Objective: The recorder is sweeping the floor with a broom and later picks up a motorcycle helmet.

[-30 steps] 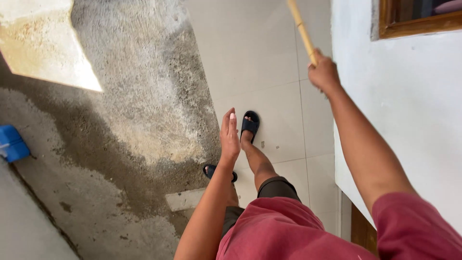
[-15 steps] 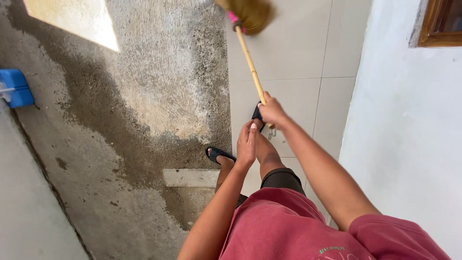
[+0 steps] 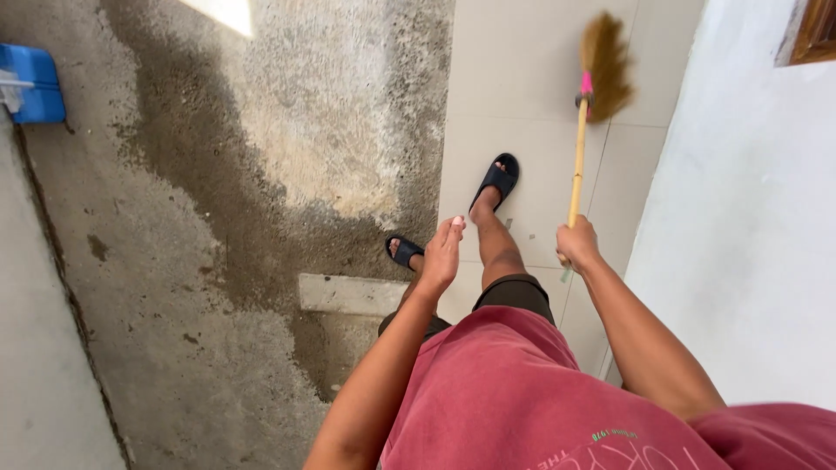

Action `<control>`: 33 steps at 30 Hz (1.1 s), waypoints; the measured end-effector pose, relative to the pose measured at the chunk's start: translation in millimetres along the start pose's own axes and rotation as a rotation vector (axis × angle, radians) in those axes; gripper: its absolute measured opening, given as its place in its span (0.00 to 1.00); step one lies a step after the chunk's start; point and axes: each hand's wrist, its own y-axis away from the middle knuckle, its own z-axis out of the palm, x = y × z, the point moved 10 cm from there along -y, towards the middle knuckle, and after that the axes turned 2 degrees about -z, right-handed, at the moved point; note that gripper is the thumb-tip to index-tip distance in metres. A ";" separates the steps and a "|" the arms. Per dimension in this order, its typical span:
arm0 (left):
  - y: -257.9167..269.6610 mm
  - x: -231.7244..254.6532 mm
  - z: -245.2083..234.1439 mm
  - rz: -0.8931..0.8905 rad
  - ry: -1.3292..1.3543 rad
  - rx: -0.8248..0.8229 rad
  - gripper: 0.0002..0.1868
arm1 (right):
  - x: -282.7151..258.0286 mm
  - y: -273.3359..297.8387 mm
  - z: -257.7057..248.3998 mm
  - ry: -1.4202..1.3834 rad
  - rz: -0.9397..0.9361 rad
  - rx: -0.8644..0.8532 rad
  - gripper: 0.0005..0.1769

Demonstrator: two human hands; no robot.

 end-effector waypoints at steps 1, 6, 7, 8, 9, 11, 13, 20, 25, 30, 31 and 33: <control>11.0 -2.6 -8.5 0.004 0.002 0.006 0.31 | -0.2 2.9 32.3 0.001 -0.007 -0.002 0.16; 70.4 -38.3 -62.4 0.107 -0.095 0.067 0.31 | 8.9 47.5 215.6 -0.287 0.013 -0.162 0.08; 73.5 -44.4 -74.4 0.114 -0.090 0.074 0.31 | -1.7 61.2 220.9 -0.284 0.002 -0.164 0.08; 77.1 -44.2 -84.1 0.171 -0.118 0.070 0.31 | -9.9 80.4 244.7 -0.445 0.082 -0.352 0.04; 84.0 -47.0 -88.1 0.225 -0.139 0.065 0.31 | -15.6 103.4 262.8 -0.596 0.167 -0.539 0.03; 97.5 -50.0 -102.4 0.211 -0.149 0.061 0.31 | -13.6 112.2 226.7 -0.754 0.169 -0.745 0.05; 108.7 -46.4 -117.2 0.204 -0.158 0.068 0.31 | -22.3 158.9 194.2 -0.900 0.166 -0.964 0.08; 147.0 -93.0 -125.5 0.084 -0.119 0.049 0.33 | 103.0 224.8 100.3 -0.073 -0.064 -0.286 0.26; 184.5 -154.5 -94.5 -0.063 -0.037 0.018 0.35 | 176.7 153.2 171.4 -0.023 -0.006 -0.265 0.07; 214.1 -189.5 -64.4 0.099 -0.127 0.151 0.38 | 158.7 159.6 299.1 -0.314 0.110 -0.677 0.08; 227.6 -195.9 -53.1 0.098 -0.113 0.157 0.38 | 159.8 159.3 294.4 -0.299 0.108 -0.675 0.08; 253.2 -200.0 -49.8 0.140 -0.044 0.233 0.38 | 145.9 169.8 304.8 -0.263 0.075 -0.783 0.09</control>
